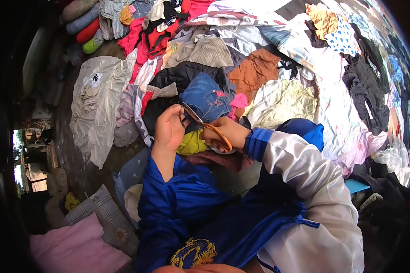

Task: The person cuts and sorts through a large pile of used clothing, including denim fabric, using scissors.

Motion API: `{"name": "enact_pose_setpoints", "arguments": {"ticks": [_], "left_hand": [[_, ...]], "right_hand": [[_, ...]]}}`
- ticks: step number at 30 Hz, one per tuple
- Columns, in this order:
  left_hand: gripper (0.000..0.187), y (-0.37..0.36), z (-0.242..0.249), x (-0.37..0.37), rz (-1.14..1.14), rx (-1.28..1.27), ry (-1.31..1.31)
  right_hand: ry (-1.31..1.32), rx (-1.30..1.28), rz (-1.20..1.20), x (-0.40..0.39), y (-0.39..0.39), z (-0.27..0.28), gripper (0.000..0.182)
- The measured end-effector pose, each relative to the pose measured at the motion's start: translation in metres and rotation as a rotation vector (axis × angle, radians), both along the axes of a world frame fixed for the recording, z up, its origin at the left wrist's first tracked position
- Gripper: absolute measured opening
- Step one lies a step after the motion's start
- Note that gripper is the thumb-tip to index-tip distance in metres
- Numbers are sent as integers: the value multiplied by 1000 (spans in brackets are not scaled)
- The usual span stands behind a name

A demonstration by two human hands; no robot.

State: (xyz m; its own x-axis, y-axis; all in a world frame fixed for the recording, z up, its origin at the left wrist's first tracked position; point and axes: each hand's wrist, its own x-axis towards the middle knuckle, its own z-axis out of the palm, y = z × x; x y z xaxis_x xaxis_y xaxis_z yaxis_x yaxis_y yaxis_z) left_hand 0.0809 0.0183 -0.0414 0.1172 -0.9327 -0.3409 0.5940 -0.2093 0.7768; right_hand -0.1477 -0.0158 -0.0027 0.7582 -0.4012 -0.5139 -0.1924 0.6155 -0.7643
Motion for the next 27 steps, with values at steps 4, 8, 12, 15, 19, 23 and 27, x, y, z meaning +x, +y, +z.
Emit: {"name": "enact_pose_setpoints", "arguments": {"ticks": [4, 8, 12, 15, 19, 23, 27], "left_hand": [[8, 2, 17, -9, 10, -46, -83], [11, 2, 18, -19, 33, -147, -371], [15, 3, 16, -22, 49, -237, -727], [18, 3, 10, -24, 80, -318, -980], [18, 0, 14, -28, 112, -384, -1118], [18, 1, 22, -35, 92, -322, -930], [18, -1, 13, -38, 106, -282, -675]], "right_hand": [[57, -15, -18, -3, -1, -1, 32], [80, -84, 19, -7, -7, 2, 34], [121, -235, 77, -14, -13, -4, 36], [165, -275, 79, -18, -16, 4, 40], [138, -354, 41, -19, -15, 1, 43], [210, -332, 76, -21, -14, 13, 45], [169, -102, 7, -20, -11, 17, 45]]}}
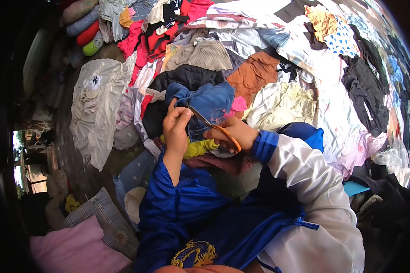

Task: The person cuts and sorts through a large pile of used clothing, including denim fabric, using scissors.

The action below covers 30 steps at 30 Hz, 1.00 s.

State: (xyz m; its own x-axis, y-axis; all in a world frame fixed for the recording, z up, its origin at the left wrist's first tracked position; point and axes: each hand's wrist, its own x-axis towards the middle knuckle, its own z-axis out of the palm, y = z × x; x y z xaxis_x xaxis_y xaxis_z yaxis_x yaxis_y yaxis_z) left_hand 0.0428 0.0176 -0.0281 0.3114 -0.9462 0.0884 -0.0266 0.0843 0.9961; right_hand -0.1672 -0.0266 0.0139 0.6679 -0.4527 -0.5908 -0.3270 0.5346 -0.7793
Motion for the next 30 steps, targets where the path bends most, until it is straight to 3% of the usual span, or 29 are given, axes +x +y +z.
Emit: {"name": "enact_pose_setpoints", "arguments": {"ticks": [6, 9, 12, 16, 19, 23, 26, 29, 30], "left_hand": [[18, -2, -1, 0, -29, 60, -92], [14, -4, -7, 4, -16, 80, 33], [15, -4, -1, 0, 181, 8, 166], [23, -5, 0, 11, 271, 29, -194], [29, -1, 10, 10, 148, 268, -266], [33, 1, 7, 16, -75, 354, 108], [30, 0, -21, 15, 196, 78, -419], [27, 6, 20, 5, 381, -168, -951], [23, 9, 18, 5, 275, -107, -782]], "right_hand": [[-57, 188, -110, 2, 4, -9, 45], [-81, 124, -164, 3, 5, -17, 44], [-112, 87, -176, 3, 4, -22, 44], [-93, 39, -147, 0, 3, -22, 43], [-97, 1, -100, -2, 1, -22, 42], [-87, -2, -57, -1, 3, -19, 40], [-96, -20, -52, -1, 3, -17, 39], [-91, -31, -71, -2, 3, -17, 38], [-89, -36, -83, -2, 3, -16, 38]]}}
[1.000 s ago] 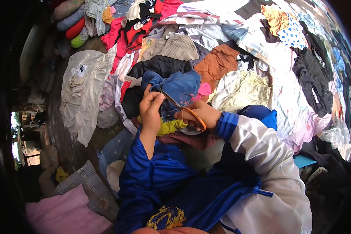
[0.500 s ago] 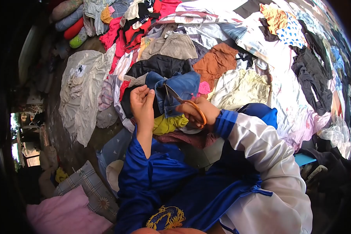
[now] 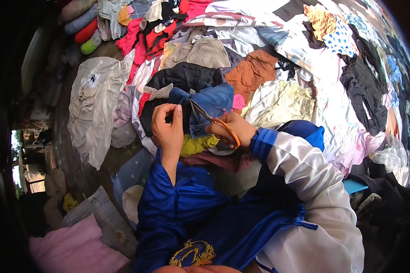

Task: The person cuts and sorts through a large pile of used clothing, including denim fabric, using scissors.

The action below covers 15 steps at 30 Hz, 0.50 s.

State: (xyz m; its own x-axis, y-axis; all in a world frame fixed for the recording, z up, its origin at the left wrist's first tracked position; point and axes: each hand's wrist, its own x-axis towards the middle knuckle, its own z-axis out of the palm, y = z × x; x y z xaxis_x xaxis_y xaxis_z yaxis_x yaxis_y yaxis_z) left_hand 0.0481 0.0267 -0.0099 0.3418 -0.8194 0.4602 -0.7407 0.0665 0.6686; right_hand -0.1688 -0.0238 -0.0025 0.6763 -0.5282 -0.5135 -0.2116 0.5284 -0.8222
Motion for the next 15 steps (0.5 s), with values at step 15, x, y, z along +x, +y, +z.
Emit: {"name": "enact_pose_setpoints", "arguments": {"ticks": [15], "left_hand": [[63, -4, -13, -30, -182, 220, 1829]], "right_hand": [[36, -278, 77, 19, 21, -26, 35]]}}
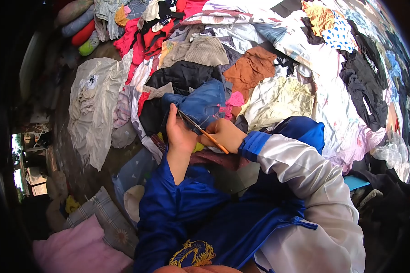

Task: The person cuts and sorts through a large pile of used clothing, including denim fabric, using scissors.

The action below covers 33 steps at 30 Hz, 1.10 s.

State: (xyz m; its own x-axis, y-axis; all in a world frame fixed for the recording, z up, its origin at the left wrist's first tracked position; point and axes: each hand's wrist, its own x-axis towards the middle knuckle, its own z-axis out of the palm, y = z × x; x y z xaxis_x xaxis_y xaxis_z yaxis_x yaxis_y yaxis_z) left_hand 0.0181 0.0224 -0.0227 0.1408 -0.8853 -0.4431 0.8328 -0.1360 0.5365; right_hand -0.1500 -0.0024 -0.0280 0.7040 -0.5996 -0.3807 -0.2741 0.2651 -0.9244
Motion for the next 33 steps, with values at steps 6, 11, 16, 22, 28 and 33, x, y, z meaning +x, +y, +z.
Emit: {"name": "enact_pose_setpoints", "arguments": {"ticks": [6, 11, 16, 22, 28, 33], "left_hand": [[46, -3, -2, 22, 43, -158, 21], [44, -1, 14, 21, 30, -222, -19], [37, -3, 16, 29, 69, -311, -392], [25, 3, 33, 37, 15, -353, -680], [36, 7, 19, 52, 10, -375, -563], [38, 5, 33, 45, -14, -383, -547]], "right_hand": [[-79, 252, -19, 4, -4, 31, 32], [-195, 317, 4, 1, -4, 36, 30], [-201, 302, -13, -4, -6, 45, 32], [-199, 150, 53, -13, -14, 44, 37], [-234, 47, 92, -13, -15, 52, 37], [-239, 19, 80, -9, -14, 45, 37]]}}
